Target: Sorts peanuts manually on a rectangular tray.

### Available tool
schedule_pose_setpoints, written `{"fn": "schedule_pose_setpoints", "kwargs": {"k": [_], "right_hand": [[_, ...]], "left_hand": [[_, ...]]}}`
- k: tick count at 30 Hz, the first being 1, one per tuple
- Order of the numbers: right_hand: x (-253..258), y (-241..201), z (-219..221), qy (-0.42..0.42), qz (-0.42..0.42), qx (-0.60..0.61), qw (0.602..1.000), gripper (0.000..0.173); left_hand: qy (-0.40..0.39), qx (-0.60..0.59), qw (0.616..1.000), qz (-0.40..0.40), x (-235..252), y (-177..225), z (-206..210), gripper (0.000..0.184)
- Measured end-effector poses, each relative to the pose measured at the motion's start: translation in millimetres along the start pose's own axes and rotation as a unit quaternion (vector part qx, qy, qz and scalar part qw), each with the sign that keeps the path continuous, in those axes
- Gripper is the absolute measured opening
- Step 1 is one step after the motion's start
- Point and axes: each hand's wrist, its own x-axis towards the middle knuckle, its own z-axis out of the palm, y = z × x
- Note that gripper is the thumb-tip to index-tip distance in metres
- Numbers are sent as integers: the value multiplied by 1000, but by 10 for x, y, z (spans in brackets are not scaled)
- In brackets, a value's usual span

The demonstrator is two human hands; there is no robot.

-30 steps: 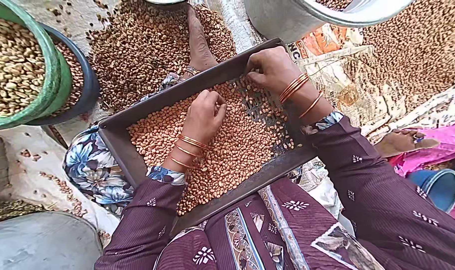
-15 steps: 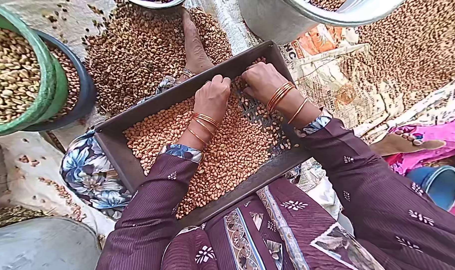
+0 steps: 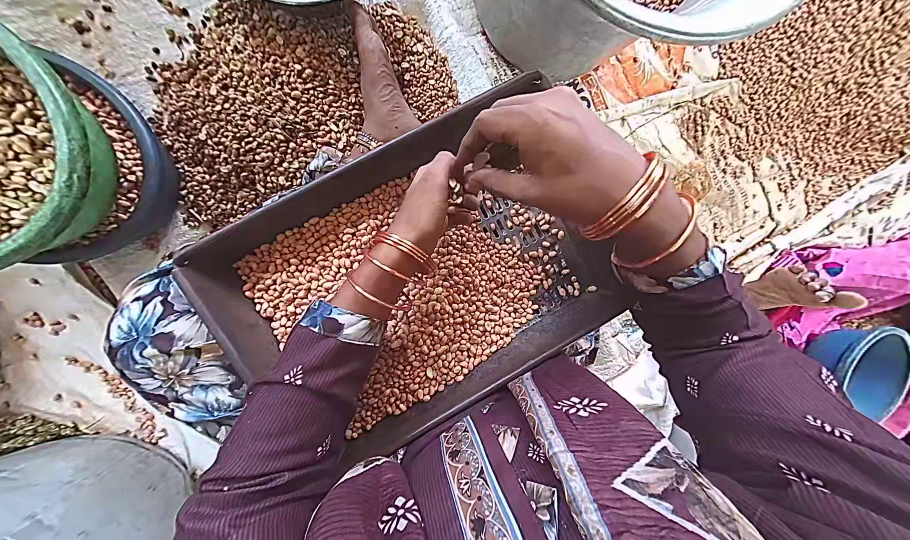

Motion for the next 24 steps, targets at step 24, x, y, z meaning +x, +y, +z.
{"fn": "schedule_pose_setpoints", "kwargs": {"k": [24], "right_hand": [[-416,327,497,-186,140,-179,956,16]], "left_hand": [[-12,561,794,232,489,-82,77,24]]}}
